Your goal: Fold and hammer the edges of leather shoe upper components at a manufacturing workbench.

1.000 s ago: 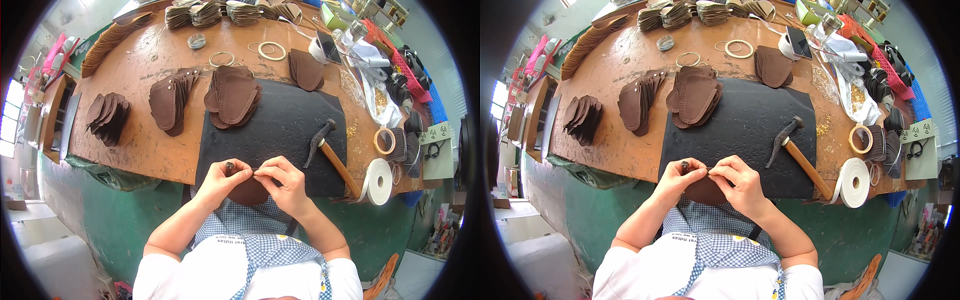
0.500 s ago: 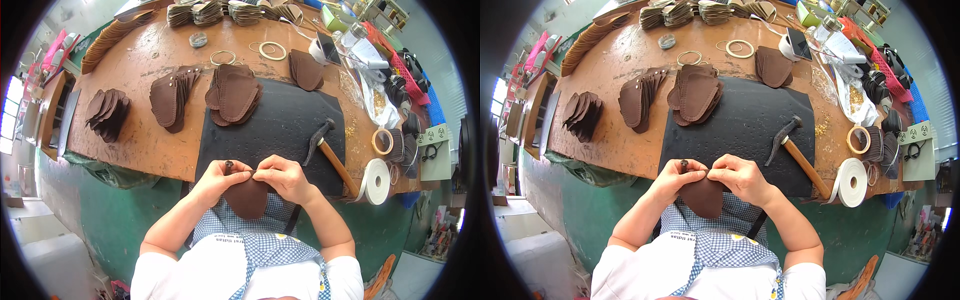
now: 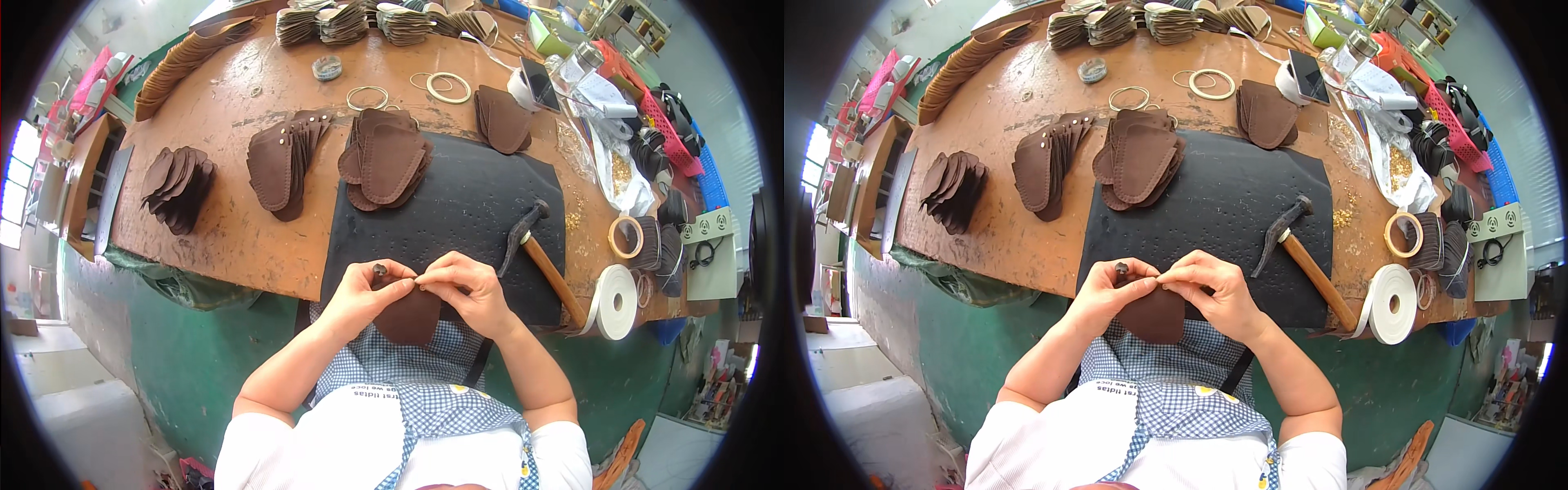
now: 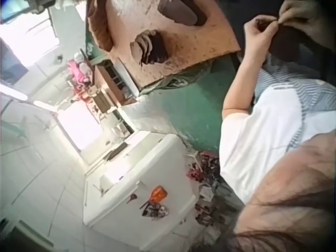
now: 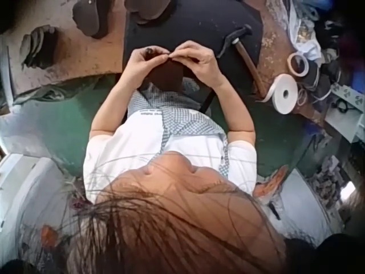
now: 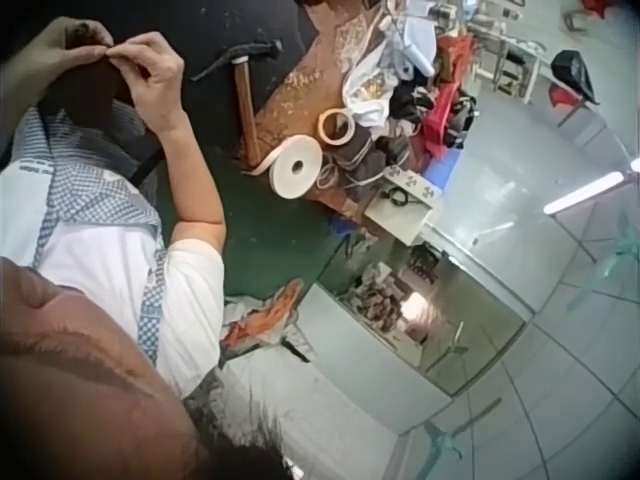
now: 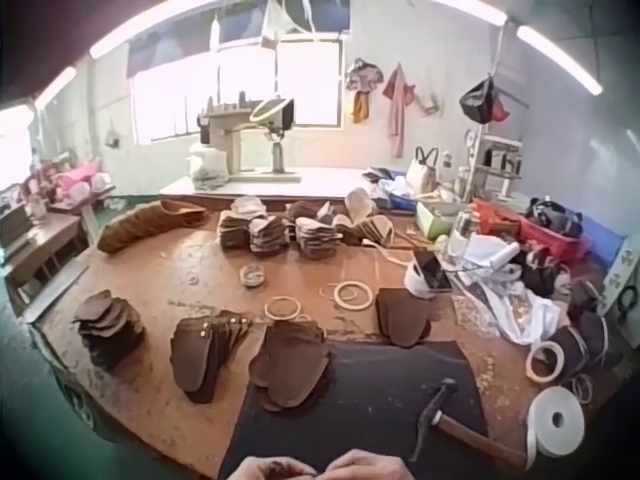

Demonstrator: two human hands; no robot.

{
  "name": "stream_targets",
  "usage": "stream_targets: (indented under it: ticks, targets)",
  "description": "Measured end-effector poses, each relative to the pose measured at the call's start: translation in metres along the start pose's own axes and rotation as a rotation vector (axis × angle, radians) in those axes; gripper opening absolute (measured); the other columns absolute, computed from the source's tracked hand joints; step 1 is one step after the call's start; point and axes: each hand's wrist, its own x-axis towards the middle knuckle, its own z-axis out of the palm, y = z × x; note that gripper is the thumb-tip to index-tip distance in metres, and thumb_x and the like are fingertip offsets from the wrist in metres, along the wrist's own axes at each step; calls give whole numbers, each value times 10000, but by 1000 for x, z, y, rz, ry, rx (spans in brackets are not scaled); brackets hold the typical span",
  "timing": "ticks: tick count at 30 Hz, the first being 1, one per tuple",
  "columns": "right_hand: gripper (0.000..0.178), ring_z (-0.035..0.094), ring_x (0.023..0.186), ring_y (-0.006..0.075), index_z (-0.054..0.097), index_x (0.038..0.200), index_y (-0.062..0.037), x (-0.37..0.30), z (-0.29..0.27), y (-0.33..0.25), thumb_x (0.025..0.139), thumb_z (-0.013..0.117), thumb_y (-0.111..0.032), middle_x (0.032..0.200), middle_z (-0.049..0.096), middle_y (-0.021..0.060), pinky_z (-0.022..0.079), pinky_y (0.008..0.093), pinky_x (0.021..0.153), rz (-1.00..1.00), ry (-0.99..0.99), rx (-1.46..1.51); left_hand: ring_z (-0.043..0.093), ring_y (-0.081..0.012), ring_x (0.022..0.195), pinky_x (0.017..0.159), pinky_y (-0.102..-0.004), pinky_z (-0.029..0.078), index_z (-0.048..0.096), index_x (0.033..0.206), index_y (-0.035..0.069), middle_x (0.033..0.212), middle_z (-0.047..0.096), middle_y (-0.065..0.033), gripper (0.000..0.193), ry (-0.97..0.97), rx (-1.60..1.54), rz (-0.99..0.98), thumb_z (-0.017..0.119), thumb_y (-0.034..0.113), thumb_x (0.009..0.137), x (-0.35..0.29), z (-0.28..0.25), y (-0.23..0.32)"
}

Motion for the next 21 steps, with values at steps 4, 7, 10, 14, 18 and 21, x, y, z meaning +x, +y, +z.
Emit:
stream_targets:
  ticks: [4,7,10,14,18,21]
  targets:
    - [300,641,975,112,642,1248,-7,-7,1,-10,951,665,27,1065,646,33,543,246,847,368,92,416,645,-72,834,760,-227,538,712,1057,-17,925,716,-33,161,36,59,66,708,103,947,2,-1,-4]
    - [362,621,997,95,599,1251,-23,-6,9,-14,911,717,15,1040,635,38,532,247,878,458,181,440,638,-67,832,754,-225,534,712,1047,-13,918,713,-22,154,57,97,90,708,107,950,2,1,-4]
    - [362,615,1000,91,600,1233,-24,-9,14,-10,899,730,23,1031,634,35,526,248,898,497,184,389,622,-54,808,725,-216,519,715,1023,1,889,702,-3,141,81,168,133,718,120,948,3,3,-6]
    - [364,621,957,84,600,1211,-23,-9,17,-12,882,736,52,1016,641,27,529,235,883,489,201,372,586,-33,748,667,-200,478,721,954,17,815,678,22,138,83,294,160,744,152,939,5,7,2]
    - [363,627,939,79,600,1205,-23,-10,20,-11,879,735,62,1008,646,24,531,229,873,467,229,395,570,-26,717,644,-195,462,719,916,18,782,668,33,158,71,264,144,761,170,930,7,7,4]
    - [359,630,934,79,599,1206,-29,-10,21,-10,884,734,54,1008,649,26,532,227,867,467,235,412,557,-20,704,632,-192,458,716,905,22,767,660,41,148,94,299,124,763,161,926,6,9,3]
